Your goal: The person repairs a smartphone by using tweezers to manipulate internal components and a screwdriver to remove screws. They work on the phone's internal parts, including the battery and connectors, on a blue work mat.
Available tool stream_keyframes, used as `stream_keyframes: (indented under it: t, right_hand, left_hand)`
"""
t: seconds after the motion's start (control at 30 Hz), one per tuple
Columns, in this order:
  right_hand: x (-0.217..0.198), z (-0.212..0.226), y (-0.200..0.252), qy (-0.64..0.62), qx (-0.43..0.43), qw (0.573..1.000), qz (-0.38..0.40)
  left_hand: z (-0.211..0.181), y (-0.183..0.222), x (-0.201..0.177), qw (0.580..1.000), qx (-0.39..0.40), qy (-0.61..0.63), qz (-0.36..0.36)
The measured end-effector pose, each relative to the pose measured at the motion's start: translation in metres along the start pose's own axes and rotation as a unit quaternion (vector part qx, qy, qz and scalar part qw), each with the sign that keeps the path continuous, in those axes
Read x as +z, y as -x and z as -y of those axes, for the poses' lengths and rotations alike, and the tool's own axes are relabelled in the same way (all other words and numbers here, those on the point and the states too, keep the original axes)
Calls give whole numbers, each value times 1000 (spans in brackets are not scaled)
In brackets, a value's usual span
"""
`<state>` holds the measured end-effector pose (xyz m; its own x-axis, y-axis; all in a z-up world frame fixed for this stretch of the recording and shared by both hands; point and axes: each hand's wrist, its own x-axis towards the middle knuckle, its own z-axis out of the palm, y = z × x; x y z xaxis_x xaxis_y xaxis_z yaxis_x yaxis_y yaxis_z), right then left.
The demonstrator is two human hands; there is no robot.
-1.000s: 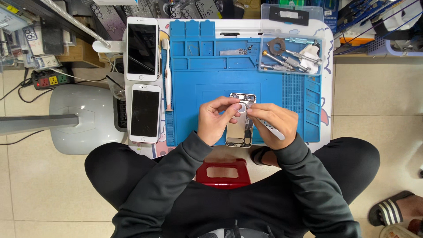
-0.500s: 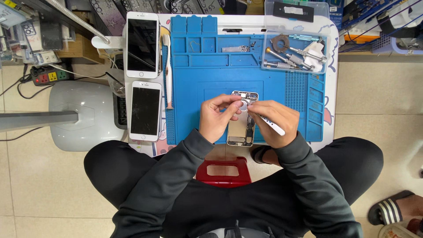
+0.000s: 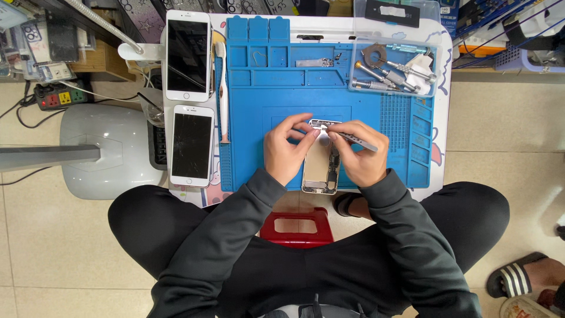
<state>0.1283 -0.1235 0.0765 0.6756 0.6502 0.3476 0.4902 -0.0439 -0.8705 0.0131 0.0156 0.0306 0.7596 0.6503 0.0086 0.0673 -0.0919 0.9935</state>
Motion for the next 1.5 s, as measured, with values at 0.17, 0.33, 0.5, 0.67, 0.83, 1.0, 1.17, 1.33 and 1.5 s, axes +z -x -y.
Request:
stream_keyframes:
  t: [0.17, 0.33, 0.5, 0.67, 0.83, 1.0, 1.17, 1.33, 1.5]
  right_hand:
    - [-1, -6, 3, 3, 16, 1000, 0]
    - [0, -12, -1, 19, 36, 999, 8]
    - [-6, -15, 0, 39, 57, 998, 2]
    - [-15, -19, 6, 42, 68, 997, -5]
    - [-16, -23, -1, 22, 87, 996, -14]
    - [-13, -27, 4, 2, 108, 994, -7]
    - [-9, -27, 6, -10, 112, 994, 3]
    - [-9, -35, 13, 2, 97, 995, 7]
    - [-2, -36, 8, 6, 104, 995, -4]
  left_hand:
    - [-23, 28, -13, 919, 71, -386, 44]
    - [-4, 50, 2, 850, 86, -519, 31]
    - [6, 55, 11, 809, 143, -570, 2]
    - [29, 54, 14, 788, 169, -592, -23]
    - [26, 30, -1, 778, 179, -603, -20]
    - [31, -1, -26, 720, 269, -640, 18]
    - [15, -27, -42, 720, 333, -607, 48]
    - [7, -20, -35, 760, 363, -537, 42]
    - [10, 15, -19, 817, 327, -465, 97]
